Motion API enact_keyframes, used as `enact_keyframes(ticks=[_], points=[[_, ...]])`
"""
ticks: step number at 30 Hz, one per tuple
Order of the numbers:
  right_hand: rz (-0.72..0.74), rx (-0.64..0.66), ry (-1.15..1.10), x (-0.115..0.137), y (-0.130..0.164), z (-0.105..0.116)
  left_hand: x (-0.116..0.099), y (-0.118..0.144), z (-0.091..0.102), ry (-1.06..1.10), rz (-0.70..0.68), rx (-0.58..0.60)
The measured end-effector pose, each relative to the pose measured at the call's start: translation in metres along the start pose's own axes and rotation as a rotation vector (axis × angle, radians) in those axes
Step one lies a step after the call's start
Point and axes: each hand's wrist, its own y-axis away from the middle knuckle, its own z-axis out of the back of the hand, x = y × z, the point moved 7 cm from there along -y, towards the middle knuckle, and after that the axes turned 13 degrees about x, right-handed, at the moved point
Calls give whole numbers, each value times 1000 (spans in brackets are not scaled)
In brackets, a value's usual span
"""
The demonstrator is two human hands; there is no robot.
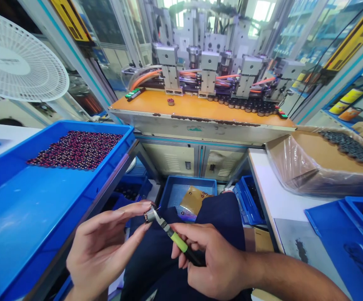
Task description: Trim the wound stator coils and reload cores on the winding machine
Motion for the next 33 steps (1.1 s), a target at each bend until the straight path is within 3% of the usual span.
enact_keyframes(ticks=[8,14,17,23,26,29,33], points=[[-136,-4,110,-6,-1,4,4,2,2,-15,12,6],[-117,-147,122,-6,-1,23,8,2,6,-17,70,-42],[-89,-166,157,-5,-3,29,19,-2,10,55,179,-49],[-84,-182,176,3,-19,35,71,7,14,551,544,-168],[-76,-207,163,-1,-27,38,82,14,12,540,653,-183],[-42,-237,170,-19,-35,35,86,21,20,448,664,-270],[-30,-342,428,-23,-55,51,93,28,31,410,719,-361]])
